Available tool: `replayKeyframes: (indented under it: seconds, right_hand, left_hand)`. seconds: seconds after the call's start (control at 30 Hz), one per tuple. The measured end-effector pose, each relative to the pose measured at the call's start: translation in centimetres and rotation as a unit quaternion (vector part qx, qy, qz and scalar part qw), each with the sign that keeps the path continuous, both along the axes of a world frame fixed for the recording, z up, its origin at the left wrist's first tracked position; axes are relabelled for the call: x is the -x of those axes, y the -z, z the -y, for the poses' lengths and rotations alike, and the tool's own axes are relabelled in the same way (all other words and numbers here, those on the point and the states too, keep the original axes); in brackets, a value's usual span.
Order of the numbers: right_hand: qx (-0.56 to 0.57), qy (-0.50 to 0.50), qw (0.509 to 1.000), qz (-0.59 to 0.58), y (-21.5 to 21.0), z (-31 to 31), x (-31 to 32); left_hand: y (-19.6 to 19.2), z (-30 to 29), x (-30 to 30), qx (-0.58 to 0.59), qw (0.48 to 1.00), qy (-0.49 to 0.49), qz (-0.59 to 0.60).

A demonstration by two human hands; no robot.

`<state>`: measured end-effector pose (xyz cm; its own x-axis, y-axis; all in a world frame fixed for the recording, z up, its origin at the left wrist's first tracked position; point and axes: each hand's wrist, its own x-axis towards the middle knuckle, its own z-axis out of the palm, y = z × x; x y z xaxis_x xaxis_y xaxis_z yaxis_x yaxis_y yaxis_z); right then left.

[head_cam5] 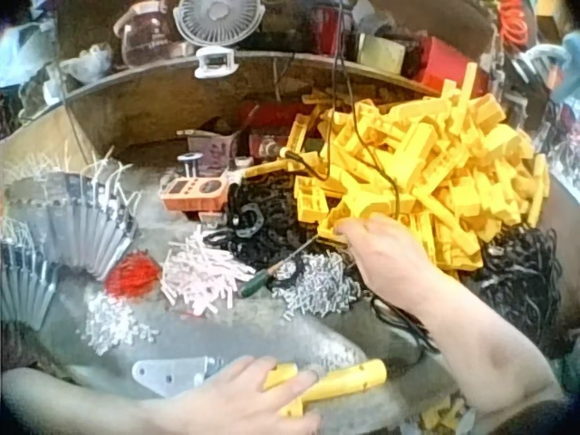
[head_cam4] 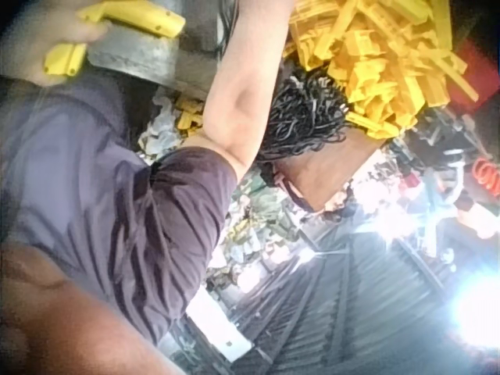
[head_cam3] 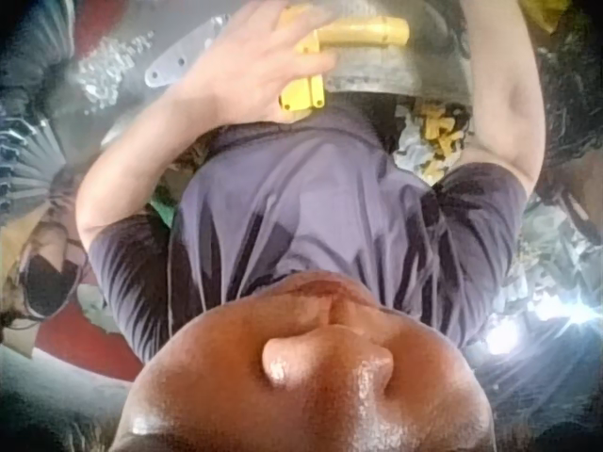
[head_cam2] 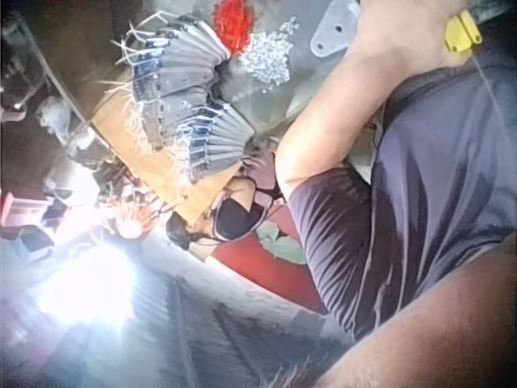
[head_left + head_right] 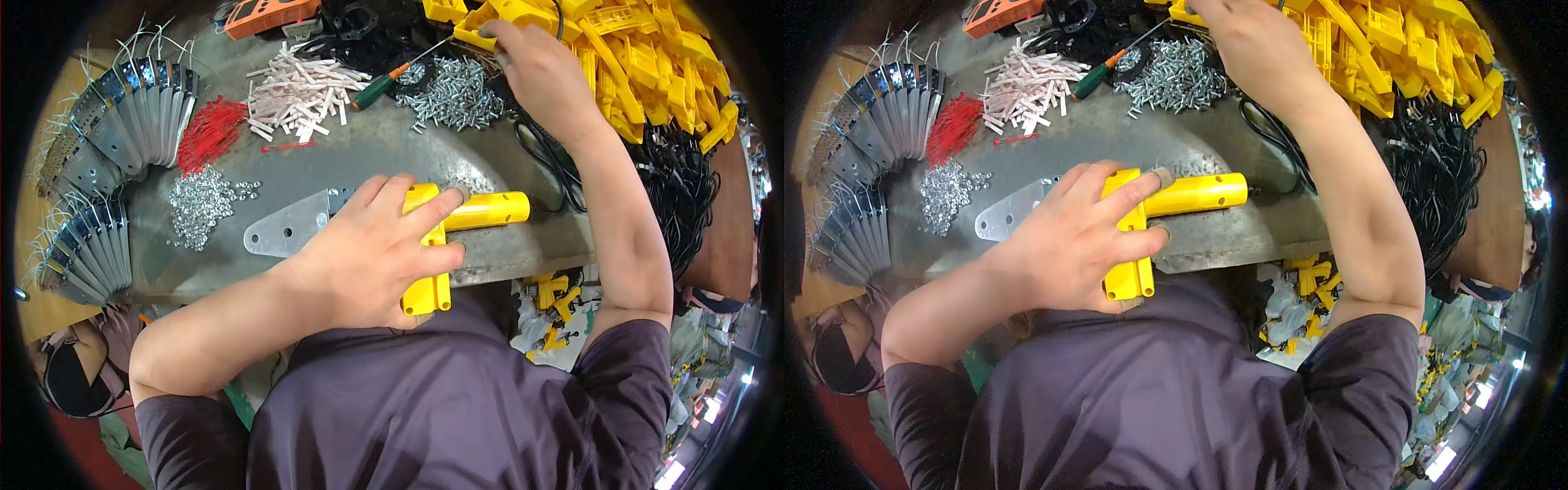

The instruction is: Assembling a yellow electrical device housing by connecting internal wires and using an electric screwdriver to secure components.

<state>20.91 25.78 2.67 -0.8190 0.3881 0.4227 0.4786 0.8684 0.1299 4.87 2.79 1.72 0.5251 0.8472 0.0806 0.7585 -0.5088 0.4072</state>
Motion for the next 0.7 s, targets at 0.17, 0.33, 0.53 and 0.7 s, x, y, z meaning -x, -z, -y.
replayKeyframes:
  seconds: [0.17,0.33,0.53,0.7]
  right_hand:
    - [0.186,-0.082,0.975,-0.092,-1.0,5.8,-1.0]
    - [0.346,-0.037,0.937,0.016,2.5,6.0,-3.2]
    - [0.237,-0.07,0.965,0.085,2.3,4.8,-3.6]
    - [0.2,0.008,0.977,0.071,2.7,5.0,-5.3]
  left_hand:
    - [0.5,0.1,0.3,-0.006,1.0,-0.007,0.005]
    - [0.4,0.0,-0.1,-0.022,1.0,0.001,0.003]
    - [0.3,-0.1,0.0,-0.031,0.999,-0.003,0.008]
    - [0.5,-0.3,-0.2,-0.025,1.0,0.001,0.011]
